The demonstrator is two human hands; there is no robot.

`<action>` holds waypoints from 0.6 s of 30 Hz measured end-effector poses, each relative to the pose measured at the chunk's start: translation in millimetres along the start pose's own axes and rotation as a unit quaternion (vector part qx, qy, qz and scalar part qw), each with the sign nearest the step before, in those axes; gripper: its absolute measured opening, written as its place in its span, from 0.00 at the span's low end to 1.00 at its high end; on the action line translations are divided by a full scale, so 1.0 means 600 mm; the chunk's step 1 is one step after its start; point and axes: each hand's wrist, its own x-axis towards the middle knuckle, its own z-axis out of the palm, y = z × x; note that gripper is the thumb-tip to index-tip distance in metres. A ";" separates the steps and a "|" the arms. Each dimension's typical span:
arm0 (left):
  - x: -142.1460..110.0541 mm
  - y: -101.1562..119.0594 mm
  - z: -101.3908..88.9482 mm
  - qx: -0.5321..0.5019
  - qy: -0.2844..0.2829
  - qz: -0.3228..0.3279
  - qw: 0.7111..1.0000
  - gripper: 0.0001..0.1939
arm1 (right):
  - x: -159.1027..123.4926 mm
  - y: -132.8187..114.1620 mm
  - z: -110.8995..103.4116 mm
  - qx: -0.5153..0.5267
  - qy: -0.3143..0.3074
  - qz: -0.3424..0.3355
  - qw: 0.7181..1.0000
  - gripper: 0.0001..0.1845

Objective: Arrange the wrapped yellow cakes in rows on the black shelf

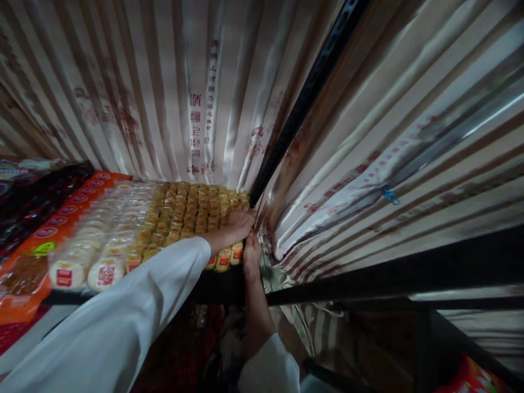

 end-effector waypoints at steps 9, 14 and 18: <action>0.004 0.004 -0.010 0.037 -0.012 -0.020 0.999 0.15 | -0.003 -0.017 0.001 0.016 0.010 -0.031 0.999 0.28; 0.006 0.007 -0.008 0.033 -0.011 -0.028 0.999 0.14 | 0.001 -0.014 0.003 0.034 -0.015 -0.025 0.999 0.29; 0.002 0.006 -0.010 0.019 -0.005 -0.034 0.999 0.13 | 0.004 -0.006 -0.001 0.020 -0.011 -0.030 0.999 0.31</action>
